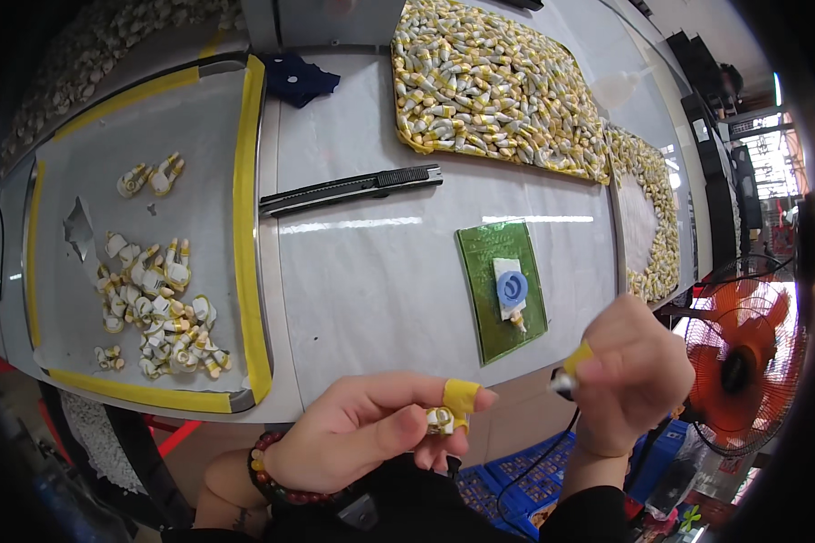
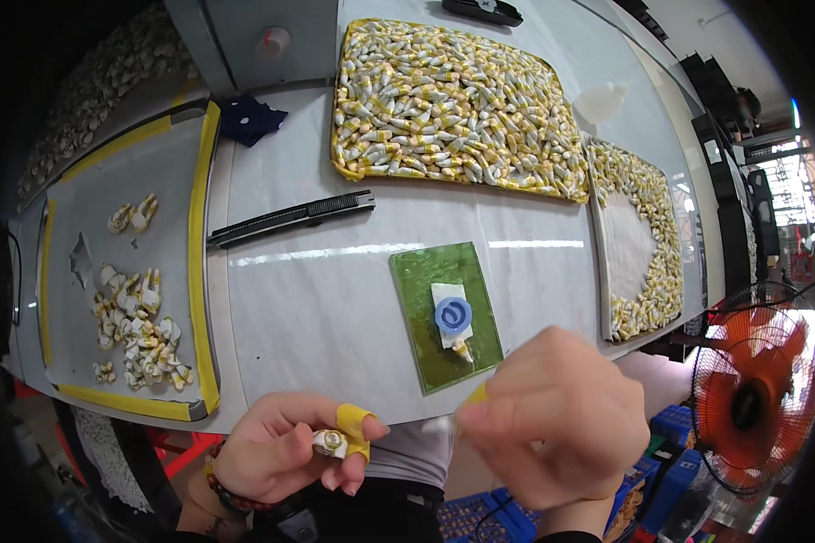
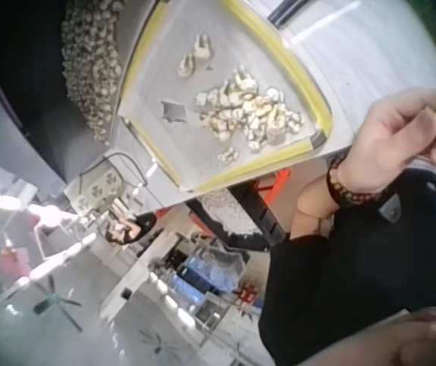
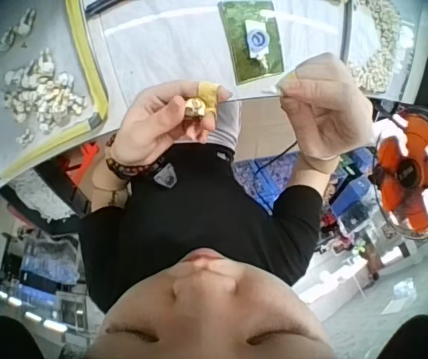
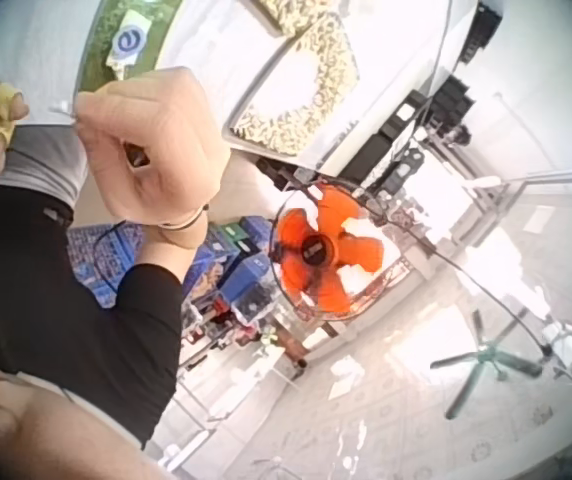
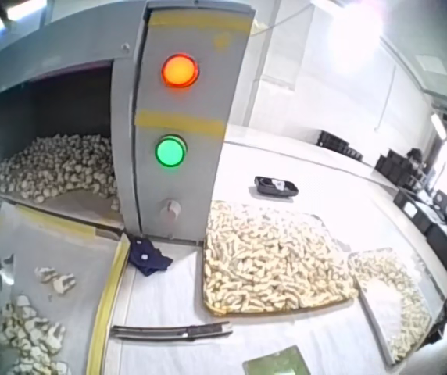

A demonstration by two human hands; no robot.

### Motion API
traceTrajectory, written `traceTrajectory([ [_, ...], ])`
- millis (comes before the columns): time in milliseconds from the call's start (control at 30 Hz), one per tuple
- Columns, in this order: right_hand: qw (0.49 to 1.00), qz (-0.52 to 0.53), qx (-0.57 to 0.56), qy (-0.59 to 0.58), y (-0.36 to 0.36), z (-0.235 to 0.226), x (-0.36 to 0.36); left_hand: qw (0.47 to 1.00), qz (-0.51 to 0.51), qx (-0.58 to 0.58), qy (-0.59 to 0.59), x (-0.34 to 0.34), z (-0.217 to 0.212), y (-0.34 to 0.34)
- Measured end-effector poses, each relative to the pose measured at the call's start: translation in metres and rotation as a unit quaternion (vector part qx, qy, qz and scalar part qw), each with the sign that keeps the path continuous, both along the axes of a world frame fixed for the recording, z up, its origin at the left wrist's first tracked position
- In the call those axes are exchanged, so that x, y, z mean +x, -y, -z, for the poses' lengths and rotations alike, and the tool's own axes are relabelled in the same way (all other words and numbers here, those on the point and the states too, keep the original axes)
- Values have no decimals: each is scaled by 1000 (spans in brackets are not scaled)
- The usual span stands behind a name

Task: The person assembles small white and yellow decorative items on a workbench. They pick up individual pieces from a tray, apply adhesive from a tube, and attach a yellow component to the white base. The finished items are placed onto a large tray filled with similar completed pieces.

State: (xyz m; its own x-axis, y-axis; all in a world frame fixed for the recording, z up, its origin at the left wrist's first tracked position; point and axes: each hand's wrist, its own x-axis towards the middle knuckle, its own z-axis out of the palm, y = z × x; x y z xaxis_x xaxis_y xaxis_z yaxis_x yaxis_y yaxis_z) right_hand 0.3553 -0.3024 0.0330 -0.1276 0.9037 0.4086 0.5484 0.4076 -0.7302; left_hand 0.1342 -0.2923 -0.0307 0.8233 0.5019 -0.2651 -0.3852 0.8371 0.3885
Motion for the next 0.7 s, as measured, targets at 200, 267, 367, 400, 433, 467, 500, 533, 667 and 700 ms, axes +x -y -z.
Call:
traceTrajectory([
  [200, 996, -70, 50, 29, 6, 0, -10, 1000, 23, -18, -7, 0, 3, 1],
  [267, 996, -64, 54, 28, 10, 2, -15, 1000, 12, -27, 11, 2, 5, 3],
  [367, 996, -59, 66, 18, 12, 7, -22, 999, 6, -32, 31, 5, 10, 6],
  [400, 996, -58, 72, 13, 13, 7, -23, 999, 7, -32, 38, 5, 11, 6],
  [433, 995, -72, 64, 13, 12, 6, -23, 999, 14, -35, 38, 6, 11, 7],
  [467, 995, -86, 55, 13, 11, 2, -23, 998, 21, -38, 39, 6, 11, 8],
  [500, 994, -101, 47, 13, 10, 0, -22, 998, 27, -41, 39, 7, 10, 9],
  [533, 992, -117, 40, -5, 9, 0, -19, 998, 24, -51, 39, 8, 8, 9],
  [667, 967, -158, -79, -184, 12, 5, -14, 997, -25, -66, 29, 12, 7, 9],
  [700, 946, -157, -130, -251, 16, 5, -16, 997, -44, -64, 25, 13, 8, 9],
])
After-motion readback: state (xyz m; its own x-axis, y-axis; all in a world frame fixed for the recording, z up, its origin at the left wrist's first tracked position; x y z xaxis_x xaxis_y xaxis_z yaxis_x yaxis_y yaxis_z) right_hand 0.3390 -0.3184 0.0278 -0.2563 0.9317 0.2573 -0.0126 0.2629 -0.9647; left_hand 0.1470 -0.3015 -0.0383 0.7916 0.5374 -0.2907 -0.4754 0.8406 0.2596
